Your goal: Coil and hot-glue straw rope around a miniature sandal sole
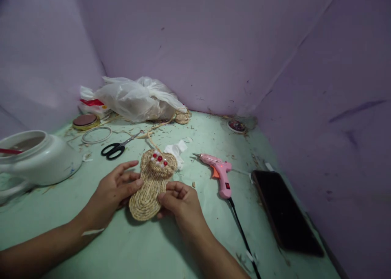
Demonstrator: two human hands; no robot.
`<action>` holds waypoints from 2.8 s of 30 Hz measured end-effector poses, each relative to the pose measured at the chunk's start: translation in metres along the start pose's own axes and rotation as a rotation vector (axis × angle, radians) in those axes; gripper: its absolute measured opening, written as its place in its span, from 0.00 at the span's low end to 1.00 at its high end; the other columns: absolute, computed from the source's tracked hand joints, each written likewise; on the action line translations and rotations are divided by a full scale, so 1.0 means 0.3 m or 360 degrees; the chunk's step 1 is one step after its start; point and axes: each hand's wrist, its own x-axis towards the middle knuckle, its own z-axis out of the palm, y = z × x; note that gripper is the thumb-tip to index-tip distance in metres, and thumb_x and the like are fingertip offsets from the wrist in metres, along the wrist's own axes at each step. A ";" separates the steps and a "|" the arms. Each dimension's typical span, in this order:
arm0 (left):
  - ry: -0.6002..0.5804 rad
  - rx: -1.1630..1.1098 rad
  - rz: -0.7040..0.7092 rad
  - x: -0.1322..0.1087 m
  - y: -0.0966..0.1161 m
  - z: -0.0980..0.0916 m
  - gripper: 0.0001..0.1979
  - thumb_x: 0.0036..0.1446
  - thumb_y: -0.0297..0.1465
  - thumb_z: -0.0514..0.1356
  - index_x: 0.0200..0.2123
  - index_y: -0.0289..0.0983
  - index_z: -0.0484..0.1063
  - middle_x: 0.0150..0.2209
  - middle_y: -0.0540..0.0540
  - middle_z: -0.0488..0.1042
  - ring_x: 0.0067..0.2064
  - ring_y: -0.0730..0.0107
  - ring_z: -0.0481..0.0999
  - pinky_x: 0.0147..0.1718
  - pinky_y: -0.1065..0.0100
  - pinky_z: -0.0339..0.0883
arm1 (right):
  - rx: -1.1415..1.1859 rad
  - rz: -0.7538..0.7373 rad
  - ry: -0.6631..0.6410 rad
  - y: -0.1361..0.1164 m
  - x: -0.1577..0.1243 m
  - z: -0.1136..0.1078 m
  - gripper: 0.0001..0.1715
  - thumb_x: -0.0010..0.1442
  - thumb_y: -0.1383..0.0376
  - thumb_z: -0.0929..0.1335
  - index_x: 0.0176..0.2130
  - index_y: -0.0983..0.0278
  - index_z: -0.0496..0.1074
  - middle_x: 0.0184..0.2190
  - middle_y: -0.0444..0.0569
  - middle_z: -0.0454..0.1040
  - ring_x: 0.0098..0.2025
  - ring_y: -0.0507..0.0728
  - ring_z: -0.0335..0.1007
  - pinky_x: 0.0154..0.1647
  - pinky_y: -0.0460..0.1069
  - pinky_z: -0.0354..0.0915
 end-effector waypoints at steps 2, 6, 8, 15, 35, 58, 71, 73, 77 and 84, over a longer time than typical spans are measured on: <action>0.0203 0.0308 0.0330 -0.007 0.014 -0.006 0.21 0.44 0.34 0.63 0.43 0.36 0.64 0.27 0.54 0.68 0.19 0.82 0.62 0.17 0.76 0.57 | -0.0006 -0.0019 0.0046 0.004 0.002 0.001 0.19 0.37 0.63 0.78 0.30 0.69 0.74 0.22 0.49 0.76 0.21 0.51 0.70 0.20 0.44 0.66; -0.0072 0.0836 0.0833 -0.022 0.042 -0.001 0.05 0.51 0.30 0.57 0.27 0.36 0.72 0.23 0.52 0.71 0.24 0.76 0.68 0.24 0.75 0.61 | -0.0041 -0.0057 0.0074 0.011 0.001 0.008 0.20 0.34 0.62 0.79 0.28 0.69 0.74 0.21 0.48 0.75 0.20 0.51 0.69 0.20 0.45 0.66; -0.0215 0.0911 0.0839 -0.025 0.045 0.011 0.07 0.51 0.30 0.56 0.27 0.36 0.74 0.24 0.50 0.73 0.26 0.74 0.70 0.26 0.74 0.62 | -0.0056 -0.0081 0.0077 0.010 -0.004 0.017 0.21 0.33 0.62 0.79 0.28 0.69 0.75 0.21 0.48 0.75 0.20 0.50 0.68 0.21 0.45 0.65; -0.0294 0.0639 0.0156 -0.012 0.045 0.040 0.08 0.45 0.31 0.58 0.25 0.32 0.73 0.24 0.46 0.74 0.26 0.69 0.71 0.25 0.71 0.64 | -0.0254 -0.0194 0.0108 0.001 -0.024 0.039 0.18 0.30 0.68 0.78 0.26 0.67 0.75 0.19 0.42 0.72 0.21 0.48 0.65 0.23 0.44 0.62; -0.0283 0.0279 0.0015 -0.005 0.029 0.049 0.06 0.41 0.32 0.61 0.23 0.34 0.70 0.15 0.52 0.68 0.14 0.78 0.62 0.12 0.76 0.56 | -0.0321 -0.0235 0.0168 0.001 -0.028 0.046 0.13 0.33 0.70 0.76 0.26 0.65 0.78 0.19 0.43 0.74 0.22 0.49 0.64 0.24 0.44 0.62; -0.0030 0.0584 0.0471 0.001 -0.026 0.072 0.05 0.48 0.30 0.58 0.24 0.35 0.72 0.24 0.47 0.74 0.27 0.68 0.72 0.27 0.70 0.65 | -0.0306 -0.0242 0.0131 0.001 -0.022 0.047 0.11 0.36 0.68 0.75 0.26 0.66 0.78 0.19 0.43 0.73 0.21 0.49 0.64 0.24 0.44 0.62; 0.0270 0.0559 0.0972 -0.067 0.035 -0.007 0.09 0.54 0.33 0.54 0.23 0.40 0.65 0.24 0.49 0.68 0.27 0.69 0.66 0.26 0.69 0.60 | -0.0131 -0.0458 0.0172 -0.095 -0.034 -0.021 0.15 0.42 0.61 0.75 0.32 0.65 0.77 0.25 0.48 0.77 0.25 0.52 0.70 0.26 0.47 0.67; 0.0267 0.0620 0.0864 -0.046 0.022 -0.011 0.09 0.54 0.33 0.54 0.23 0.39 0.65 0.23 0.50 0.66 0.26 0.70 0.64 0.24 0.71 0.58 | -0.0088 -0.0603 0.0294 -0.168 -0.022 -0.056 0.16 0.38 0.63 0.77 0.31 0.64 0.77 0.25 0.47 0.77 0.25 0.53 0.71 0.25 0.47 0.68; 0.0093 0.0542 0.0600 -0.009 -0.019 -0.002 0.11 0.56 0.35 0.53 0.25 0.37 0.65 0.20 0.53 0.61 0.24 0.74 0.60 0.22 0.73 0.55 | -0.0276 -0.0650 0.0645 -0.331 0.090 -0.132 0.12 0.38 0.67 0.76 0.27 0.63 0.74 0.23 0.43 0.74 0.23 0.50 0.69 0.25 0.46 0.69; 0.0136 0.0515 0.0556 0.008 -0.020 -0.008 0.07 0.55 0.35 0.55 0.30 0.37 0.64 0.22 0.54 0.62 0.22 0.76 0.60 0.21 0.74 0.55 | -0.0699 -0.0568 0.0937 -0.411 0.367 -0.281 0.09 0.57 0.66 0.68 0.38 0.69 0.71 0.36 0.50 0.73 0.34 0.54 0.71 0.35 0.52 0.70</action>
